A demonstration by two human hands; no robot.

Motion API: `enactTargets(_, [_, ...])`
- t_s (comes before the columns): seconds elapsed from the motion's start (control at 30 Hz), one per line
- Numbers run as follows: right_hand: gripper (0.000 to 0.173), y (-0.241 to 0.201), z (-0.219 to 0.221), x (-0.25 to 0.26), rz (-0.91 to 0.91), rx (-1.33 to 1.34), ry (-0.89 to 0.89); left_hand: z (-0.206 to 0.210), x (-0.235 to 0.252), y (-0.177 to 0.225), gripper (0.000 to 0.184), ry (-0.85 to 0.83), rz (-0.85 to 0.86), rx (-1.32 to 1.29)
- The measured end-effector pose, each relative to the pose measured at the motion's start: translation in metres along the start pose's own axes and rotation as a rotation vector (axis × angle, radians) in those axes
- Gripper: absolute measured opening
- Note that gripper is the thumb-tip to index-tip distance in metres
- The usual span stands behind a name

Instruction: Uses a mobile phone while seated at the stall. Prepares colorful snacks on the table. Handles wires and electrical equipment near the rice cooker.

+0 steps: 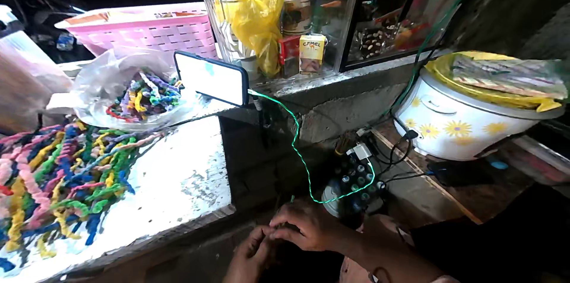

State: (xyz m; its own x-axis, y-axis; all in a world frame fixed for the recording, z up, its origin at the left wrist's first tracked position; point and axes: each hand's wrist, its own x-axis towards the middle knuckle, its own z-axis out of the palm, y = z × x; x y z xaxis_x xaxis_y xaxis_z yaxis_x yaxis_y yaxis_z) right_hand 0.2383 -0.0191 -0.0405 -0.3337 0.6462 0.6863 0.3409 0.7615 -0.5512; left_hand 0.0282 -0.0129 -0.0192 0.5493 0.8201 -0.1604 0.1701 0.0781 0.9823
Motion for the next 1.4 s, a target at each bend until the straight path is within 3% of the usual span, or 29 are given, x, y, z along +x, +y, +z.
enactTargets(0.2, [0.019, -0.009, 0.008, -0.001, 0.273, 0.128, 0.057, 0.002, -0.001, -0.012, 0.019, 0.196, 0.453, 0.578])
enactTargets(0.4, [0.024, -0.002, 0.002, -0.004, 0.144, -0.134, -0.024, 0.002, -0.003, -0.01, 0.028, 0.206, 0.433, 0.652])
enactTargets(0.57, [0.032, -0.003, -0.008, -0.006, 0.156, -0.255, -0.171, -0.004, 0.003, -0.014, 0.029, 0.201, 0.471, 0.725])
enactTargets(0.7, [0.034, -0.005, -0.02, -0.003, 0.299, 0.019, -0.309, -0.003, 0.005, -0.013, 0.029, 0.159, 0.509, 0.71])
enactTargets(0.83, [0.026, -0.004, -0.028, -0.004, 0.353, 0.235, -0.384, -0.009, 0.002, 0.002, 0.029, 0.075, 0.392, 0.576])
enactTargets(0.97, [0.017, -0.002, -0.015, -0.007, 0.139, -0.051, -0.259, -0.015, 0.002, 0.012, 0.028, -0.091, 0.142, 0.343])
enactTargets(1.07, [0.033, 0.004, -0.003, -0.009, 0.088, -0.029, -0.112, -0.018, 0.001, 0.011, 0.021, -0.12, 0.082, 0.183])
enactTargets(1.17, [0.03, -0.003, 0.002, -0.004, 0.321, 0.341, -0.047, -0.016, -0.003, 0.0, 0.019, -0.016, 0.361, 0.182])
enactTargets(1.27, [0.026, -0.013, 0.002, 0.001, 0.539, 0.502, -0.044, -0.018, 0.002, -0.01, 0.025, 0.103, 0.72, 0.49])
enactTargets(1.33, [0.027, -0.014, 0.001, 0.003, 0.614, 0.447, -0.03, -0.02, 0.006, -0.014, 0.025, 0.138, 0.745, 0.671])
enactTargets(1.4, [0.03, -0.009, 0.001, 0.001, 0.613, 0.292, -0.029, -0.021, 0.008, -0.015, 0.025, 0.118, 0.667, 0.763])
